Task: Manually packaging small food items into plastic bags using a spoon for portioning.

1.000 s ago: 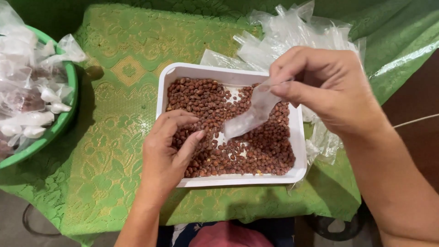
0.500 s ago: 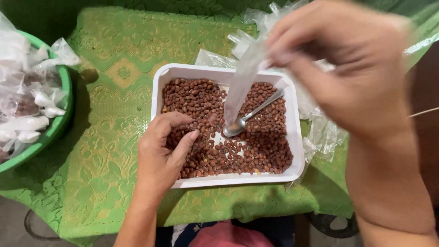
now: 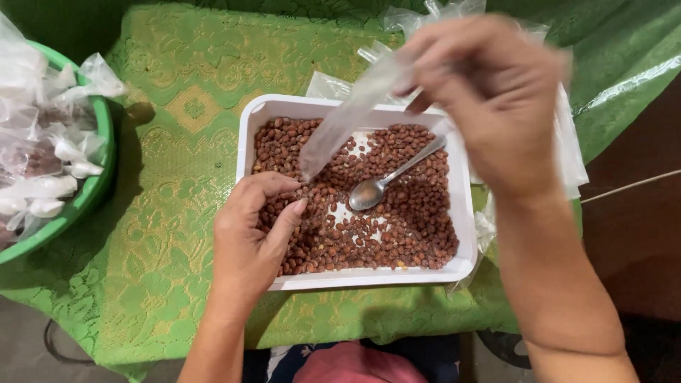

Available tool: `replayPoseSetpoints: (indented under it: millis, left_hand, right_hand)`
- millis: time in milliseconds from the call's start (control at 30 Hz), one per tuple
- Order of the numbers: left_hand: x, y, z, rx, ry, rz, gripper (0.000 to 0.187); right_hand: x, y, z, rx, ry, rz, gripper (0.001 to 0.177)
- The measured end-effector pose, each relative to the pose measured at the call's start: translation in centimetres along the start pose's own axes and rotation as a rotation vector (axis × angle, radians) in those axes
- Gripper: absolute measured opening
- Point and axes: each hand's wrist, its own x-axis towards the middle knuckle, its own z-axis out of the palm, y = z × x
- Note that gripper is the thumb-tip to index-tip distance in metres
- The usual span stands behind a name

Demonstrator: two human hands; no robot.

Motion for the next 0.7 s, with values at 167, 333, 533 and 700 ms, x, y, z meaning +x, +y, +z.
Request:
replayPoseSetpoints:
  millis: [167,333,533,700]
  left_hand:
    - [0.3,0.1,0.0,0.039,-0.024,-0.011,0.016]
    - [0.2,0.3,-0.1,0.041,-0.027,-0.009,0.016]
    - [0.1,0.1,0.1,0.035,-0.022,-0.017,0.016]
    - [0.0,-0.1,0.0,0.039,-0.02,-0.009,0.016]
  right_hand:
    - [-0.3,-1.3,-0.7,-0.043,0.326,-0.055,0.026]
    - [-0.3,0.6,-1.7,-0.251,-0.275,0.062,0.007]
    - [-2.6,-0.6,-2.9,-0.102,0.33,-0.02,0.011]
    - [-0.9,1.0,-2.1,-0.323,-0.339,0.003,0.013]
